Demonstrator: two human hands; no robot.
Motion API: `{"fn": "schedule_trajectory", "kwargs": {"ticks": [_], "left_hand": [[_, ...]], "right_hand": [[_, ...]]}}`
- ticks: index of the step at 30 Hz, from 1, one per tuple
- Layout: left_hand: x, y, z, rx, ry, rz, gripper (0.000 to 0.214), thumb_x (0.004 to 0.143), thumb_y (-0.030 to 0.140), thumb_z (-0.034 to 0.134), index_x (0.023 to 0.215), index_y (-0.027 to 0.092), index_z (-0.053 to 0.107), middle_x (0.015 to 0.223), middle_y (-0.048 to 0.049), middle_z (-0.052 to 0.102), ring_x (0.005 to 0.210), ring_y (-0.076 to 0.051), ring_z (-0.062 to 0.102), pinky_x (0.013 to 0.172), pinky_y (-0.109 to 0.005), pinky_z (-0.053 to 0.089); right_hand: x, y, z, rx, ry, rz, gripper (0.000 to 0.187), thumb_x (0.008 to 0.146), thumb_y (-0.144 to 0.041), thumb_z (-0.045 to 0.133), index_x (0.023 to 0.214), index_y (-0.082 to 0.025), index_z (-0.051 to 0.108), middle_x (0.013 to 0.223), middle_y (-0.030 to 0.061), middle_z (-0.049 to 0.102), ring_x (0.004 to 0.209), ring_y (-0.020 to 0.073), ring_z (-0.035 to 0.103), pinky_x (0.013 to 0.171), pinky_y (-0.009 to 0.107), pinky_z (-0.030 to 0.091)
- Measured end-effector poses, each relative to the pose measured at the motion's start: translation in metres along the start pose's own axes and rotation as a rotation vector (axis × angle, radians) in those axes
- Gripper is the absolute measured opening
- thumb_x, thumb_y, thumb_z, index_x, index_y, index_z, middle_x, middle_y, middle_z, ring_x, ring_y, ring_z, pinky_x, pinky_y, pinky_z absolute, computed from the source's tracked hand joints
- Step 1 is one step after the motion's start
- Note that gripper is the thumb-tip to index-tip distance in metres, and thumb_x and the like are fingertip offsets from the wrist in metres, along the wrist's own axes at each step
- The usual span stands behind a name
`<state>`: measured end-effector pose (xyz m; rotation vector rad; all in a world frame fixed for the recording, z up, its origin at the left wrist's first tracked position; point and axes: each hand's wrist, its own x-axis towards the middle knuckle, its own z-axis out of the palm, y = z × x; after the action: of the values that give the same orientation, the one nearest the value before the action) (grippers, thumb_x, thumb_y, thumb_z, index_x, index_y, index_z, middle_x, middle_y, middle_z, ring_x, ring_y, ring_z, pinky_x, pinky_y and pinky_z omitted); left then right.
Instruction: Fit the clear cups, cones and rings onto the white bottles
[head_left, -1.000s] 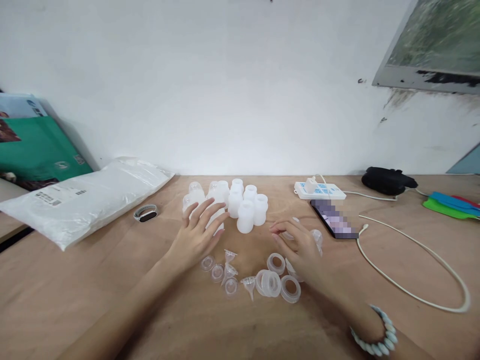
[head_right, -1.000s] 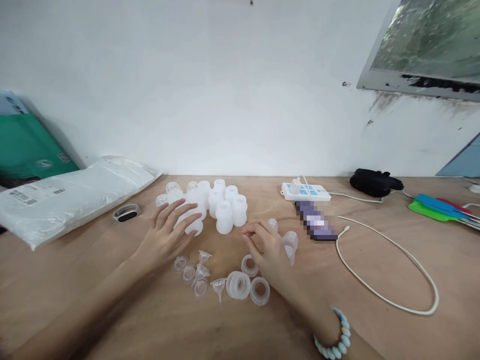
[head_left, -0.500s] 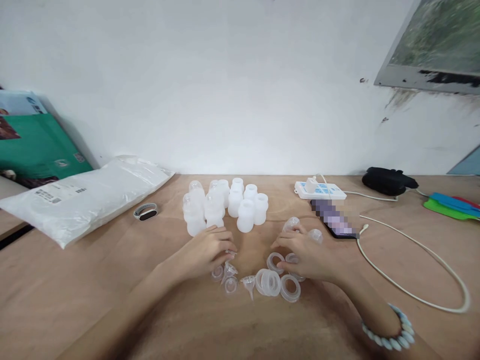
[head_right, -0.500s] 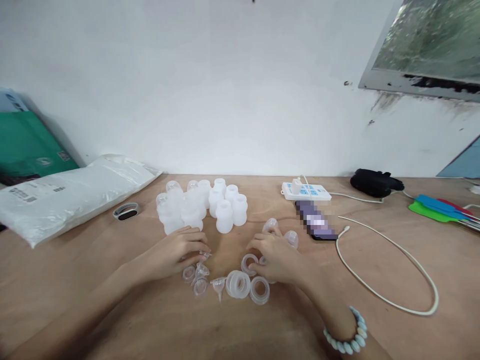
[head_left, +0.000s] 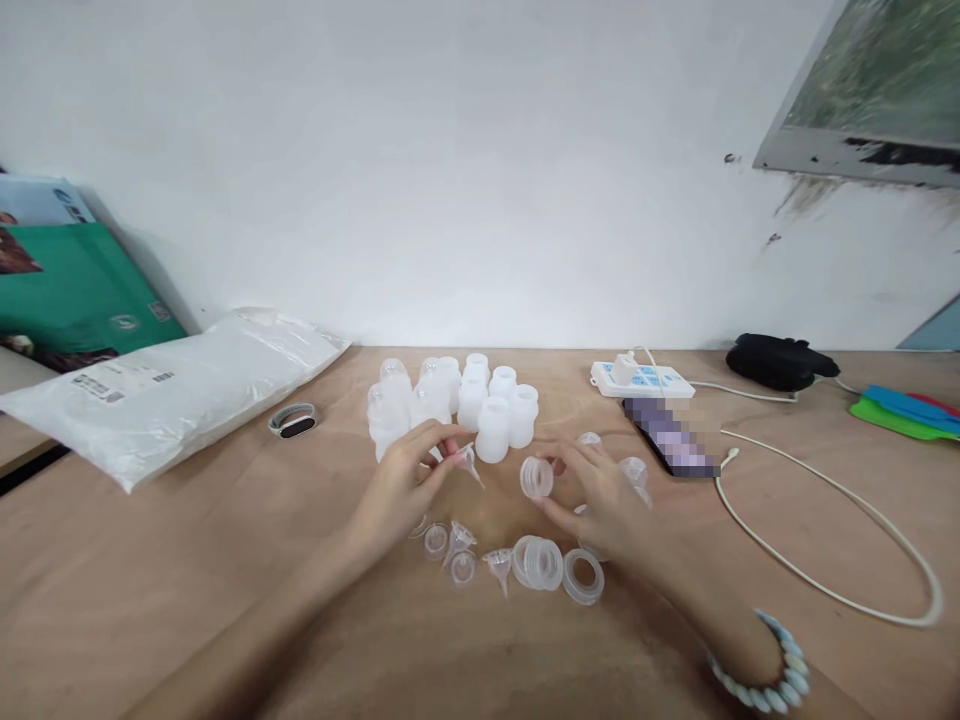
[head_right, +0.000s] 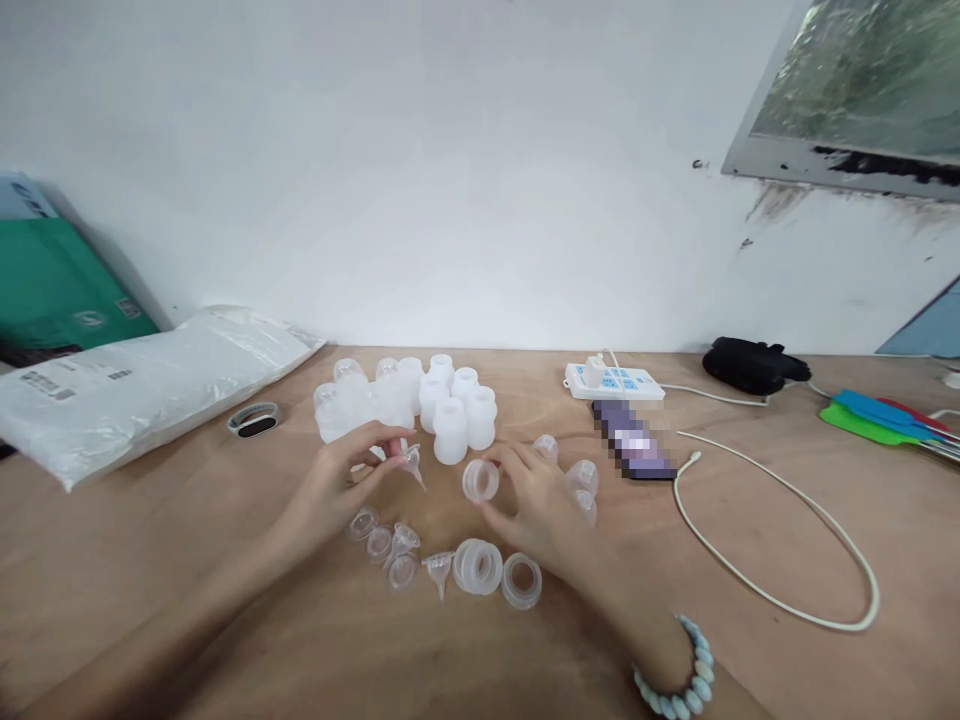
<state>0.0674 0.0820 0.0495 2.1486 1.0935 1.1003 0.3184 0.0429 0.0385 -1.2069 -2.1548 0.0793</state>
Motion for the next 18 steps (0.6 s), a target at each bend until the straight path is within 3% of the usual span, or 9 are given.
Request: {"fn": "schedule_trajectory", "kwargs": {"ticks": [3, 6, 11, 18], "left_hand": [[-0.005, 0.009, 0.011, -0.189, 0.1, -0.121, 0.018, 0.09, 0.029, 0.058, 0.103, 0.02, 0.066, 0.086, -0.0012, 0.061, 0.078, -0.016, 0.061, 0.065, -0.024, 0.05], [-0.013, 0.017, 0.024, -0.316, 0.082, -0.175, 0.017, 0.089, 0.029, 0.061, 0.102, 0.019, 0.064, 0.084, -0.0003, 0.06, 0.075, -0.014, 0.061, 0.065, -0.024, 0.049], [-0.026, 0.029, 0.04, -0.416, 0.007, -0.184, 0.011, 0.089, 0.027, 0.06, 0.097, 0.019, 0.063, 0.084, -0.0009, 0.063, 0.072, -0.015, 0.061, 0.063, -0.024, 0.05], [-0.033, 0.04, 0.041, -0.362, -0.036, -0.093, 0.016, 0.091, 0.023, 0.06, 0.107, 0.022, 0.063, 0.091, -0.0011, 0.064, 0.083, -0.016, 0.066, 0.075, -0.028, 0.054]], "right_hand": [[-0.003, -0.012, 0.01, 0.069, 0.133, -0.101, 0.028, 0.083, -0.017, 0.064, 0.11, -0.019, 0.055, 0.097, 0.0074, 0.066, 0.089, 0.0249, 0.062, 0.077, 0.04, 0.05], [-0.006, -0.021, 0.019, 0.059, 0.194, -0.151, 0.028, 0.085, -0.019, 0.065, 0.111, -0.019, 0.054, 0.098, 0.0079, 0.067, 0.089, 0.0255, 0.062, 0.077, 0.04, 0.05], [-0.008, -0.027, 0.023, 0.033, 0.193, -0.183, 0.026, 0.087, -0.018, 0.063, 0.112, -0.019, 0.054, 0.103, 0.0105, 0.069, 0.091, 0.0277, 0.064, 0.076, 0.042, 0.052], [-0.009, -0.028, 0.023, 0.031, 0.193, -0.207, 0.029, 0.086, -0.014, 0.058, 0.115, -0.016, 0.054, 0.103, 0.0133, 0.067, 0.094, 0.0282, 0.064, 0.076, 0.042, 0.057]]}}
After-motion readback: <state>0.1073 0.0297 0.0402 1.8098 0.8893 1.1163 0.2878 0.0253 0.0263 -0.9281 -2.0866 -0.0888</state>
